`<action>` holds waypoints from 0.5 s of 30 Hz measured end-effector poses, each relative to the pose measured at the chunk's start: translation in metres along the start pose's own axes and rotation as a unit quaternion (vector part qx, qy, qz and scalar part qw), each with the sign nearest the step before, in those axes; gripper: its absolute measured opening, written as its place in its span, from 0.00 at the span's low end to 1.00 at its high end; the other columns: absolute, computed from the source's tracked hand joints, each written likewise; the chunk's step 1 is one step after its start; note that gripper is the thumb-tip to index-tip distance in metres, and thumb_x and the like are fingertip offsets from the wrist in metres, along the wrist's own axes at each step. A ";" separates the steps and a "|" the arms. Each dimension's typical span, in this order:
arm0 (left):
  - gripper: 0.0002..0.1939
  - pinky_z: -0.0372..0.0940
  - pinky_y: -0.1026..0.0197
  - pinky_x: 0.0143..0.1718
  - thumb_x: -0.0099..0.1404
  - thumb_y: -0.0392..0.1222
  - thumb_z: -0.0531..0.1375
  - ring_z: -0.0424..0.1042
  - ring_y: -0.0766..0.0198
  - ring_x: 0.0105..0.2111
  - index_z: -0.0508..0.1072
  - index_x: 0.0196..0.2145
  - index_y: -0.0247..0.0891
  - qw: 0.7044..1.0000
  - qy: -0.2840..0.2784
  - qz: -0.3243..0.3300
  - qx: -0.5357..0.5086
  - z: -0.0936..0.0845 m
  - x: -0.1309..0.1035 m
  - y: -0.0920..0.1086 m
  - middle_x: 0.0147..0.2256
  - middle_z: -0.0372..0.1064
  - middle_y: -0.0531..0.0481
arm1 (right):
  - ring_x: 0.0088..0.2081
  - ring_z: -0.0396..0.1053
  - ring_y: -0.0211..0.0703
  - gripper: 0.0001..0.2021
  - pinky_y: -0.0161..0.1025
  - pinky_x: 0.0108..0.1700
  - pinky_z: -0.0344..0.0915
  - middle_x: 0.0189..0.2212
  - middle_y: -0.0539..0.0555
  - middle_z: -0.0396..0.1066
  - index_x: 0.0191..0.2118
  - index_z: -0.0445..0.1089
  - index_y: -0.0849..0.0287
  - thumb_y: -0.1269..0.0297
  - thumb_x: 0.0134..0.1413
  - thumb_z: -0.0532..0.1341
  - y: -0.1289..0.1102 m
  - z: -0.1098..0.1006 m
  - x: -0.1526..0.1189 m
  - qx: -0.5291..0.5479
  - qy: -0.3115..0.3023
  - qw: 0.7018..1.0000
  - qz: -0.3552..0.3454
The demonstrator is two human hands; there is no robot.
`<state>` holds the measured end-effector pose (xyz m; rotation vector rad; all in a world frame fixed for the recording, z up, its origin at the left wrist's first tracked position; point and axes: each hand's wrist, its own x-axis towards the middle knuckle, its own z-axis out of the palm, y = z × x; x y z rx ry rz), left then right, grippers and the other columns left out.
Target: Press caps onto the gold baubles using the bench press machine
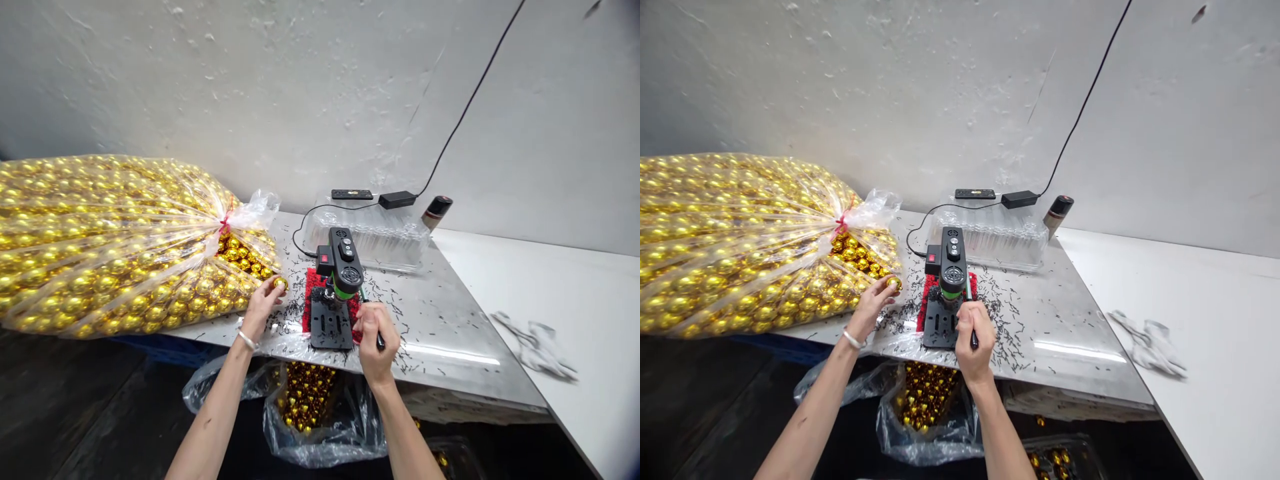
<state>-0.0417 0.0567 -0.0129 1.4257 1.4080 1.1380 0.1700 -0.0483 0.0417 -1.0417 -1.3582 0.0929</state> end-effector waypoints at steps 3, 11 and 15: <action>0.22 0.72 0.55 0.45 0.61 0.49 0.63 0.77 0.59 0.41 0.72 0.52 0.38 0.957 -0.013 -0.086 -0.275 0.011 -0.031 -0.002 0.47 0.75 0.42 | 0.28 0.63 0.38 0.15 0.38 0.31 0.59 0.26 0.50 0.63 0.25 0.61 0.57 0.71 0.64 0.51 0.002 0.001 -0.002 0.007 0.008 1.000 0.007; 0.23 0.71 0.54 0.45 0.57 0.49 0.67 0.76 0.58 0.40 0.75 0.47 0.36 0.983 -0.053 -0.070 -0.164 0.082 -0.052 -0.015 0.41 0.78 0.43 | 0.30 0.63 0.38 0.14 0.37 0.33 0.60 0.26 0.50 0.62 0.25 0.60 0.57 0.73 0.64 0.50 0.001 -0.003 0.002 -0.010 -0.017 1.000 -0.021; 0.19 0.69 0.51 0.46 0.58 0.45 0.66 0.75 0.55 0.40 0.77 0.47 0.38 0.998 -0.038 0.033 0.043 0.093 -0.049 -0.016 0.38 0.78 0.44 | 0.30 0.64 0.38 0.14 0.37 0.32 0.60 0.26 0.51 0.63 0.25 0.61 0.57 0.73 0.63 0.50 0.000 -0.005 0.002 -0.019 -0.027 0.999 -0.025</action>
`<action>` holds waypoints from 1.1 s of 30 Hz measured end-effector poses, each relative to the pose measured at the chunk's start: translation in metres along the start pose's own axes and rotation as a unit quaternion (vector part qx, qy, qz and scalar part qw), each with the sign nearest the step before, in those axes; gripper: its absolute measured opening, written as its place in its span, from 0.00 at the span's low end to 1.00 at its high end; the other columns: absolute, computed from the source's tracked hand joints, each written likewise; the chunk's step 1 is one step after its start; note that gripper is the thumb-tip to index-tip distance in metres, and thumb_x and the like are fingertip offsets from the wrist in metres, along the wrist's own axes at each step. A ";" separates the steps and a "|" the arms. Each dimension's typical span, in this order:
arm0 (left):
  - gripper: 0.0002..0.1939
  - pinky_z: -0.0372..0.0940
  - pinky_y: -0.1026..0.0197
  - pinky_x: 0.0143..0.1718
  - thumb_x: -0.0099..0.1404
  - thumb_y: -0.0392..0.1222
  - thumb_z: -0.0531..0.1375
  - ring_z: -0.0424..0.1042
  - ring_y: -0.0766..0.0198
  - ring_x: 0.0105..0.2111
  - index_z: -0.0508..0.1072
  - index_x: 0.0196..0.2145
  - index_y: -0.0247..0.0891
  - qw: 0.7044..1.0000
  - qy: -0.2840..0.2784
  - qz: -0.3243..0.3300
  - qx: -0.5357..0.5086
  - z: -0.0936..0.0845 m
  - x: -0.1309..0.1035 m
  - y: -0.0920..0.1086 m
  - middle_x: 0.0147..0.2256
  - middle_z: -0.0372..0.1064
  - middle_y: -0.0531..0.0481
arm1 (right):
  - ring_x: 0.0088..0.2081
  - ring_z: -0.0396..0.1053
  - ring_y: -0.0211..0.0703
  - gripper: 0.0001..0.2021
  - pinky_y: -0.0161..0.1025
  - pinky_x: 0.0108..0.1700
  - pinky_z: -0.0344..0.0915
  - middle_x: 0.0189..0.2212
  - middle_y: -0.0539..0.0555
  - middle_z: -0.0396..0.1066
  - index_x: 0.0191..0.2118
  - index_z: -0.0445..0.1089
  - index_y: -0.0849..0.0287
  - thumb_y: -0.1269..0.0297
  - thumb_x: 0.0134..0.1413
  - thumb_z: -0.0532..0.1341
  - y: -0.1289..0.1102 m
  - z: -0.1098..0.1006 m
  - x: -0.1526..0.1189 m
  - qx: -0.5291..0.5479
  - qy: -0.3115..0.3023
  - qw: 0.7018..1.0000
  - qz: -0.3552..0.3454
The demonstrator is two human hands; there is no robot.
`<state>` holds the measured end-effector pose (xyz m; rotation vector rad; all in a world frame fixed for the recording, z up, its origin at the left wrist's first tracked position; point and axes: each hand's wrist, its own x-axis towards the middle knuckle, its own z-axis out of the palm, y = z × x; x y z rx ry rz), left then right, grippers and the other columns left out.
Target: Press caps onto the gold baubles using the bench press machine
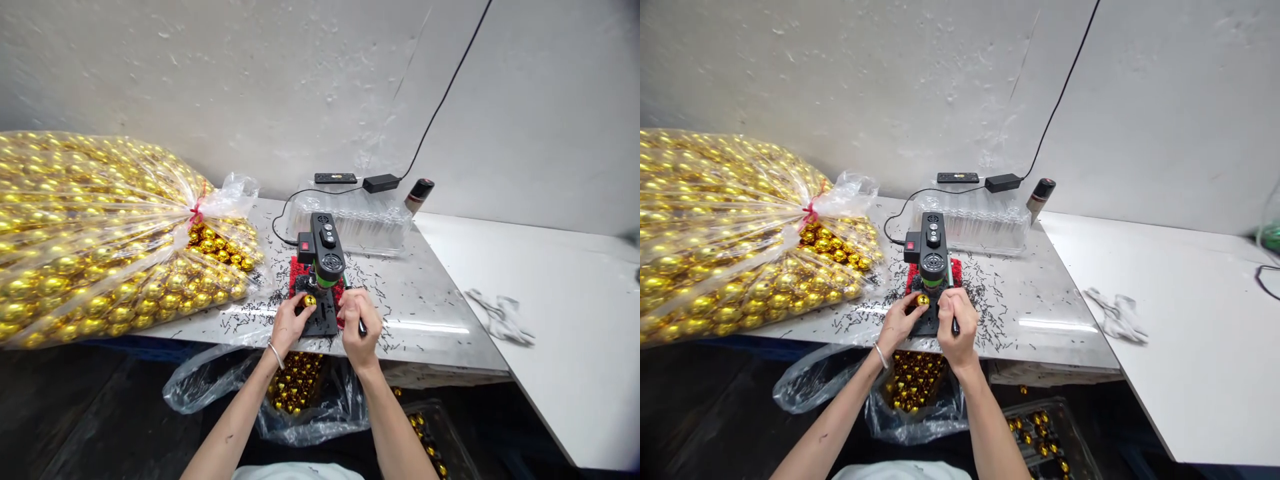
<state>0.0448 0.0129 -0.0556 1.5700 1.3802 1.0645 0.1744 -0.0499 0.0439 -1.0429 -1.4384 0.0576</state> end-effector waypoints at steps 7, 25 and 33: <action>0.16 0.67 0.51 0.48 0.62 0.42 0.64 0.74 0.54 0.43 0.75 0.48 0.38 0.981 0.008 0.138 0.138 0.004 -0.007 0.005 0.43 0.77 0.43 | 0.30 0.64 0.38 0.14 0.38 0.32 0.60 0.26 0.51 0.64 0.26 0.61 0.57 0.74 0.63 0.50 0.000 0.000 -0.001 0.005 0.005 1.000 -0.005; 0.15 0.63 0.47 0.52 0.63 0.48 0.63 0.72 0.54 0.44 0.76 0.46 0.41 0.979 -0.006 0.170 0.113 0.010 -0.003 -0.007 0.44 0.76 0.45 | 0.29 0.65 0.38 0.16 0.45 0.42 0.68 0.26 0.49 0.62 0.27 0.57 0.55 0.66 0.67 0.45 0.045 0.014 -0.036 -0.016 0.023 0.995 -0.091; 0.15 0.65 0.48 0.50 0.64 0.47 0.63 0.73 0.53 0.44 0.76 0.47 0.41 0.977 -0.002 0.180 0.110 0.010 -0.003 -0.010 0.44 0.76 0.44 | 0.29 0.67 0.39 0.13 0.43 0.39 0.67 0.25 0.50 0.64 0.27 0.58 0.54 0.67 0.65 0.47 0.057 0.016 -0.041 -0.033 -0.011 0.989 -0.145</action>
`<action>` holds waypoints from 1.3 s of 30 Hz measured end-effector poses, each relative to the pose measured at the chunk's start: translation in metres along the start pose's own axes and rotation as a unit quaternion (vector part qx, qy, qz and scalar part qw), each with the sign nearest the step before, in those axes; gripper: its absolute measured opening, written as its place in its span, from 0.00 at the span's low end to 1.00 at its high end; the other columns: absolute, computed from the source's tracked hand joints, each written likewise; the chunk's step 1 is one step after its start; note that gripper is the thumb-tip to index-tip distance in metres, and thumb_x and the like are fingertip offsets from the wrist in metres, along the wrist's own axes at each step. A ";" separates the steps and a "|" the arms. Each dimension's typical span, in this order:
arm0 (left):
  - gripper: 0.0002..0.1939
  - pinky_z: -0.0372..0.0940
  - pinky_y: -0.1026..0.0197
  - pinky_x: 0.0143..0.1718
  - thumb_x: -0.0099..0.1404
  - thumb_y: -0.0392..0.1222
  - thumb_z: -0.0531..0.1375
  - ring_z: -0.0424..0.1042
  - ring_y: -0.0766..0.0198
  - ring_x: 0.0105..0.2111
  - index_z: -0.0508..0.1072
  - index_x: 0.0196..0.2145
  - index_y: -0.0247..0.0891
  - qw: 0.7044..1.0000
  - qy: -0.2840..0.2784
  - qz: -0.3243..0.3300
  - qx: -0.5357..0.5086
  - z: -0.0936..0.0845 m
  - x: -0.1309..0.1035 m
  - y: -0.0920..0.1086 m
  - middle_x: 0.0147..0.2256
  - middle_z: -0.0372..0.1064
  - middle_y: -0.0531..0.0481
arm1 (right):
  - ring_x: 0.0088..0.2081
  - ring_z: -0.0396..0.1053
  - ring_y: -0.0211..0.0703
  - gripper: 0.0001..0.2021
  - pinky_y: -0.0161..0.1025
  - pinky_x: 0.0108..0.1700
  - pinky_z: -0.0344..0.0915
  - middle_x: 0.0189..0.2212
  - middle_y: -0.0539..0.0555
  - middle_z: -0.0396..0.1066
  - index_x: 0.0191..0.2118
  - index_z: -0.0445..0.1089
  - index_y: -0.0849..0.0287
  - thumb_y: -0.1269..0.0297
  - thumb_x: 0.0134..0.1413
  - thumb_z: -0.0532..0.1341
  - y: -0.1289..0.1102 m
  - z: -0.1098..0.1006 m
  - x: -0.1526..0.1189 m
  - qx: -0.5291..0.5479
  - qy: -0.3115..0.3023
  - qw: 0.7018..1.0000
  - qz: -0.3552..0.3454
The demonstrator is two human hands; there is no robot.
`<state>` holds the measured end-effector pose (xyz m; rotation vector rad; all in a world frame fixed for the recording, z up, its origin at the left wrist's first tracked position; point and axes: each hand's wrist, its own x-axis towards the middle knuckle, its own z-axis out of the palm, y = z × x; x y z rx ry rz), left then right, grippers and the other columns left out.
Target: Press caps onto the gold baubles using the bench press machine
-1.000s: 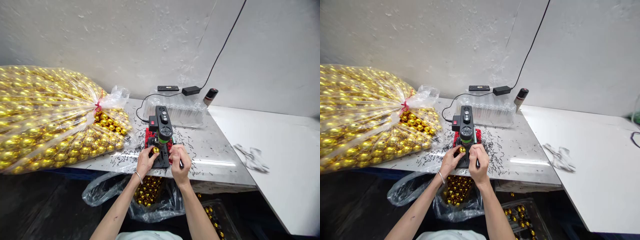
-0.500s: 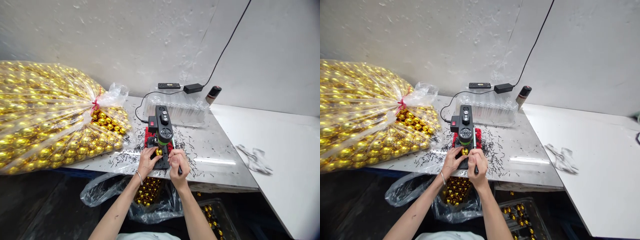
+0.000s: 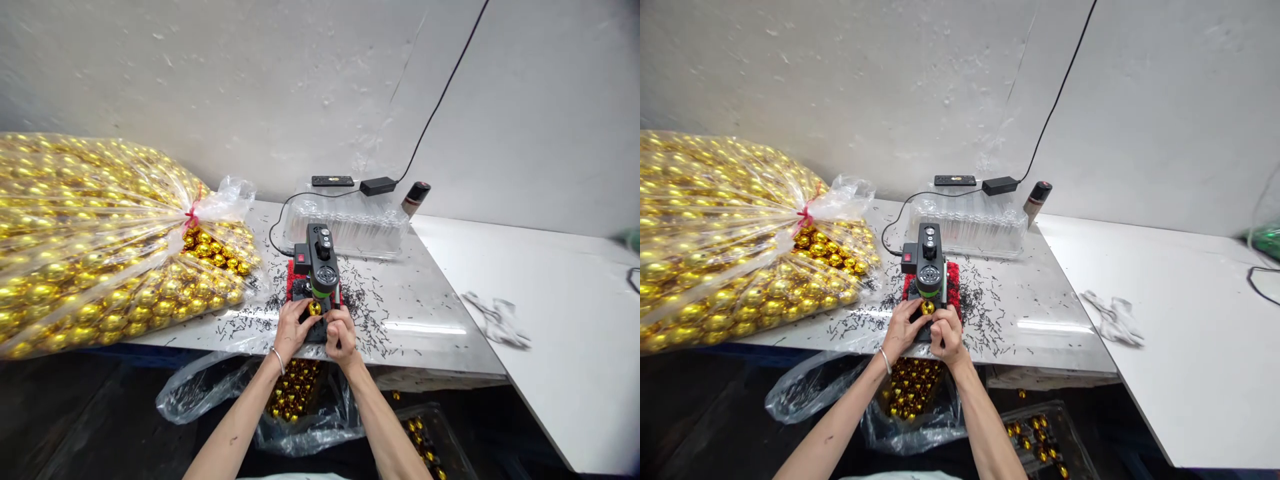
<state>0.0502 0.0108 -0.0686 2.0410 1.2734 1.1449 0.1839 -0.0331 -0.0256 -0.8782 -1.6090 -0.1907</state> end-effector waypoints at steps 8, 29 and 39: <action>0.15 0.68 0.45 0.48 0.62 0.44 0.65 0.74 0.51 0.43 0.76 0.46 0.39 0.999 0.049 0.019 0.002 -0.005 -0.002 0.009 0.42 0.77 0.43 | 0.28 0.62 0.36 0.14 0.36 0.31 0.60 0.25 0.49 0.62 0.26 0.59 0.56 0.69 0.65 0.49 -0.036 -0.019 0.061 0.039 0.024 0.988 0.146; 0.07 0.63 0.40 0.49 0.63 0.33 0.56 0.72 0.41 0.45 0.73 0.29 0.32 0.949 0.053 -0.158 0.266 -0.128 0.094 -0.034 0.37 0.74 0.33 | 0.28 0.63 0.36 0.15 0.37 0.31 0.58 0.26 0.48 0.62 0.25 0.62 0.58 0.67 0.65 0.52 -0.046 -0.015 0.058 0.073 0.042 0.974 0.212; 0.05 0.66 0.47 0.46 0.59 0.37 0.63 0.75 0.46 0.42 0.70 0.31 0.33 0.963 0.038 -0.195 0.181 -0.126 0.101 -0.043 0.36 0.74 0.36 | 0.28 0.63 0.38 0.15 0.38 0.31 0.60 0.26 0.50 0.62 0.25 0.61 0.57 0.68 0.65 0.51 -0.042 -0.014 0.050 0.068 0.036 0.977 0.199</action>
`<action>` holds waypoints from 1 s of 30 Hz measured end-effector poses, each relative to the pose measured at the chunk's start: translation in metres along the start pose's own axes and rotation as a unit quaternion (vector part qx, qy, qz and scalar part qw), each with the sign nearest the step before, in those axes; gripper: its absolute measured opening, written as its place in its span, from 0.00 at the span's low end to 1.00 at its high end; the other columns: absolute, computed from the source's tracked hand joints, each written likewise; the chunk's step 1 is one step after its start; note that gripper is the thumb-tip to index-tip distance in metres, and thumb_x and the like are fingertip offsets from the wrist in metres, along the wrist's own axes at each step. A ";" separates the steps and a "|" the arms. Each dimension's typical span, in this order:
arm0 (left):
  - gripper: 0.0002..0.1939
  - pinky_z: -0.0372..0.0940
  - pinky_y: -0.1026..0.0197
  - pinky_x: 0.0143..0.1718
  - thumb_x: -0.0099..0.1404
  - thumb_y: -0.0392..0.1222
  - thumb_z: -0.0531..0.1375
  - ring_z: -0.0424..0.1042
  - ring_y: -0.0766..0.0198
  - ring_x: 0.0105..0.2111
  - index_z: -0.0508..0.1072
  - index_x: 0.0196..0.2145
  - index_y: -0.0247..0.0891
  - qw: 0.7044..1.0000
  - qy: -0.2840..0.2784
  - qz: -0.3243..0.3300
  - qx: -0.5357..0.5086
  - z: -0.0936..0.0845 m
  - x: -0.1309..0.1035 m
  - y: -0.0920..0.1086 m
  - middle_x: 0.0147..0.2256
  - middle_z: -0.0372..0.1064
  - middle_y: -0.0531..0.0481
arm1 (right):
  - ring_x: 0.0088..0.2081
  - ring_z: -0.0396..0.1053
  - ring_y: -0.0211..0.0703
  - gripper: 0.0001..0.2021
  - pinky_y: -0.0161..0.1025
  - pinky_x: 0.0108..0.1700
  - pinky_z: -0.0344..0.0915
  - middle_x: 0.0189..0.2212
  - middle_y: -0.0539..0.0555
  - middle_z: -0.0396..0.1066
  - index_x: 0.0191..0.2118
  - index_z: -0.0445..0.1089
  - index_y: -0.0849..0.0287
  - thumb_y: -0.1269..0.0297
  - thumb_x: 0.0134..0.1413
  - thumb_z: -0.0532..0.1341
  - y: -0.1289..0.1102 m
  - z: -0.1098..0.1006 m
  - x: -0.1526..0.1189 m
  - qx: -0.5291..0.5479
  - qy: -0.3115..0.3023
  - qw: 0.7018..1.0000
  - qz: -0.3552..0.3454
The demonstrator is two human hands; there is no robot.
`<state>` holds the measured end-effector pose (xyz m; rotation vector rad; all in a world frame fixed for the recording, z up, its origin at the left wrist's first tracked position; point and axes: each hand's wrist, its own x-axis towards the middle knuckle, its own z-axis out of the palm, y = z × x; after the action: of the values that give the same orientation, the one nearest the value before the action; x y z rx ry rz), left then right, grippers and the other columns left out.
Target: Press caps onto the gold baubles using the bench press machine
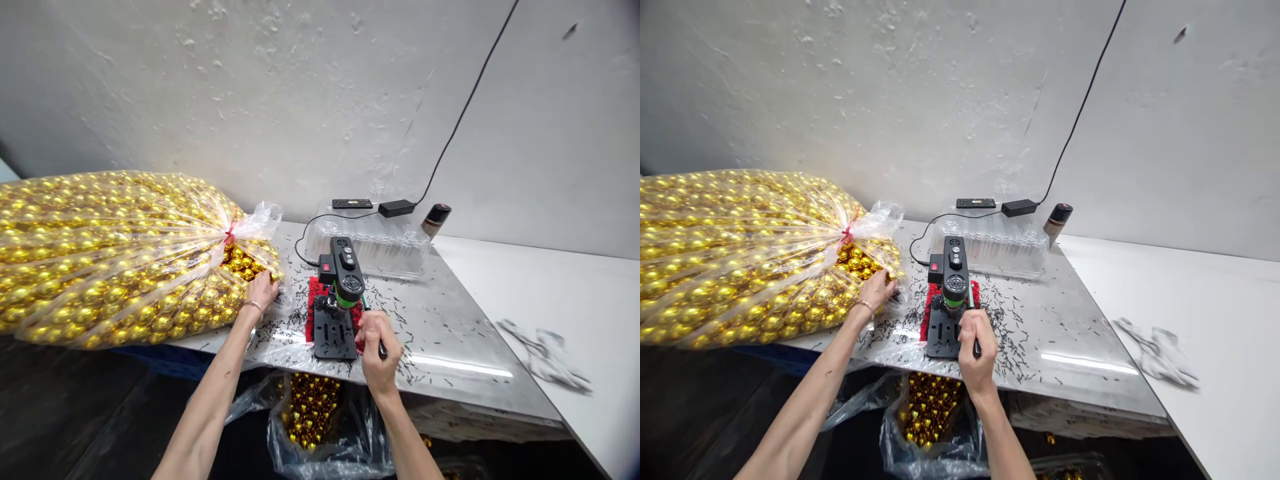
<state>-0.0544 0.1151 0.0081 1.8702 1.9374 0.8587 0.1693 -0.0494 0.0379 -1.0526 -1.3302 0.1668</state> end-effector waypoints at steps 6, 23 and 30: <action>0.16 0.72 0.58 0.43 0.58 0.40 0.65 0.77 0.63 0.35 0.68 0.43 0.38 0.817 0.003 -0.118 -0.565 -0.023 -0.040 -0.012 0.38 0.74 0.49 | 0.29 0.64 0.38 0.14 0.39 0.31 0.61 0.27 0.50 0.63 0.25 0.62 0.57 0.69 0.64 0.52 0.006 -0.002 -0.004 0.003 -0.005 1.000 -0.005; 0.20 0.71 0.59 0.38 0.56 0.48 0.67 0.77 0.62 0.35 0.68 0.43 0.38 0.816 -0.130 -0.176 -0.535 0.065 -0.121 0.046 0.35 0.76 0.48 | 0.29 0.63 0.39 0.16 0.39 0.31 0.61 0.27 0.51 0.63 0.24 0.61 0.57 0.68 0.64 0.50 -0.002 -0.005 0.001 -0.023 -0.026 0.999 -0.010; 0.14 0.70 0.54 0.45 0.60 0.41 0.62 0.76 0.58 0.40 0.69 0.44 0.39 0.930 -0.063 -0.007 -0.361 0.092 -0.129 0.053 0.41 0.75 0.45 | 0.29 0.64 0.38 0.14 0.38 0.30 0.61 0.27 0.52 0.64 0.25 0.61 0.57 0.70 0.64 0.50 -0.001 -0.006 0.001 -0.027 -0.034 0.999 -0.031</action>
<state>0.0556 0.0057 -0.0534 1.4129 1.2898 1.2038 0.1747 -0.0526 0.0397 -1.0569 -1.4339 0.1218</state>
